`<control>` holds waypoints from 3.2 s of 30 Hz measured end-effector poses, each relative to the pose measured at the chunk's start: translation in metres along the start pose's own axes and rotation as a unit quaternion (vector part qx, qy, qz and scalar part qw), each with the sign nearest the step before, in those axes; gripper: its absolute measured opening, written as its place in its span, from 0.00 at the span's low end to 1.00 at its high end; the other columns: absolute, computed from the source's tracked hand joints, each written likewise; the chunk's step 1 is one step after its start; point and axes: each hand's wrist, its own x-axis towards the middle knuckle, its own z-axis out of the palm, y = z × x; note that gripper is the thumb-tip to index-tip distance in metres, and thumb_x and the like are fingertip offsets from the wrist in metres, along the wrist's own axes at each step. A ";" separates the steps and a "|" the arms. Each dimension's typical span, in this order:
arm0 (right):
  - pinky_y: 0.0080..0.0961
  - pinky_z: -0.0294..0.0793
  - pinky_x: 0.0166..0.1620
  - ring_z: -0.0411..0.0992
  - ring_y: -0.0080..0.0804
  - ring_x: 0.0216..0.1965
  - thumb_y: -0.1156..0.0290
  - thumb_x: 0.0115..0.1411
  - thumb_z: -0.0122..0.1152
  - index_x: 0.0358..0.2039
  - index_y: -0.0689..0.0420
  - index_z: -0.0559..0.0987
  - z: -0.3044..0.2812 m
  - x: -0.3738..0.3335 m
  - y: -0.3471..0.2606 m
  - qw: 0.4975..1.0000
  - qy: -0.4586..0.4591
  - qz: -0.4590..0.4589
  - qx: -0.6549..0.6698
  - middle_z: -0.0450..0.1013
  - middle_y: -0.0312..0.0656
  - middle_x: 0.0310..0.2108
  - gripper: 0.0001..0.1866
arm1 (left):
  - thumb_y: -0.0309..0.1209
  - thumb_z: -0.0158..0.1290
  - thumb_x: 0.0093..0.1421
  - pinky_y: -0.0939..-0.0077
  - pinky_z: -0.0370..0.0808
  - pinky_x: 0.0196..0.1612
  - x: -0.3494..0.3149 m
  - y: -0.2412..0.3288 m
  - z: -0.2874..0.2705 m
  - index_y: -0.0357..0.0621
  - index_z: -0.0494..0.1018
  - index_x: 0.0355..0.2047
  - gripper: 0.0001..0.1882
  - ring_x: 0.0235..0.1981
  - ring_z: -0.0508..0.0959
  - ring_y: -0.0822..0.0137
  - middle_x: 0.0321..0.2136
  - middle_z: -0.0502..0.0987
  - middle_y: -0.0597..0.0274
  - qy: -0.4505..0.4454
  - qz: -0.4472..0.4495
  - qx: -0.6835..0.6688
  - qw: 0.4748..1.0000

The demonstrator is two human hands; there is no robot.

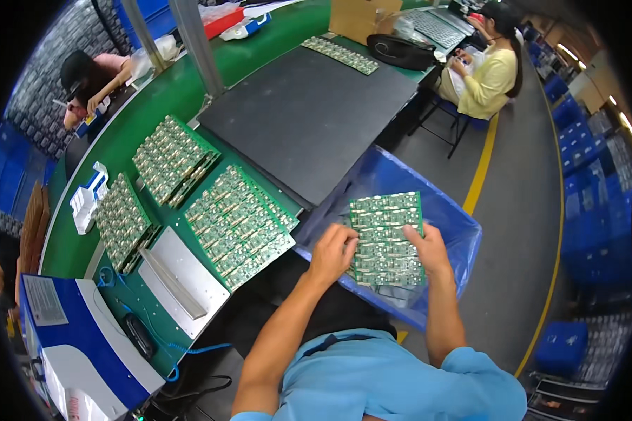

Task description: Inspecting and sorting printed circuit boards at a factory assembly line workstation.

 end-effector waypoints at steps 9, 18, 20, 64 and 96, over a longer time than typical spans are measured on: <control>0.23 0.73 0.45 0.73 0.21 0.39 0.67 0.65 0.58 0.46 0.63 0.79 -0.002 -0.007 0.006 1.000 -0.007 0.008 0.004 0.78 0.38 0.40 0.14 | 0.20 0.61 0.52 0.67 0.75 0.37 -0.010 0.005 0.002 0.38 0.76 0.33 0.08 0.33 0.78 0.55 0.32 0.76 0.55 -0.041 -0.002 0.013 0.999; 0.23 0.74 0.42 0.74 0.21 0.37 0.67 0.65 0.59 0.44 0.63 0.79 0.000 -0.006 0.007 1.000 -0.004 0.006 0.016 0.78 0.38 0.38 0.13 | 0.21 0.60 0.52 0.64 0.74 0.36 -0.006 0.007 0.002 0.40 0.76 0.33 0.08 0.33 0.76 0.53 0.30 0.74 0.55 -0.037 0.003 0.004 0.999; 0.23 0.74 0.41 0.74 0.21 0.37 0.66 0.65 0.59 0.44 0.63 0.79 0.001 -0.007 0.003 1.000 -0.009 0.011 0.004 0.78 0.38 0.38 0.14 | 0.21 0.60 0.52 0.64 0.74 0.36 -0.005 0.007 0.001 0.40 0.76 0.33 0.08 0.34 0.77 0.53 0.31 0.74 0.55 -0.045 -0.006 0.004 0.999; 0.22 0.73 0.38 0.72 0.20 0.31 0.68 0.63 0.60 0.42 0.63 0.80 0.045 -0.023 -0.014 0.982 0.019 -0.063 -0.178 0.79 0.36 0.32 0.12 | 0.22 0.64 0.50 0.72 0.75 0.30 0.010 0.040 0.005 0.38 0.75 0.31 0.09 0.27 0.77 0.62 0.27 0.75 0.57 0.012 -0.084 -0.021 0.996; 0.36 0.72 0.39 0.76 0.44 0.33 0.69 0.64 0.55 0.41 0.65 0.78 0.056 -0.025 -0.003 0.928 0.157 -0.214 -0.260 0.78 0.51 0.33 0.12 | 0.29 0.50 0.58 0.57 0.71 0.34 -0.017 -0.008 0.033 0.36 0.70 0.26 0.08 0.30 0.75 0.47 0.26 0.73 0.48 0.091 -0.161 -0.062 0.981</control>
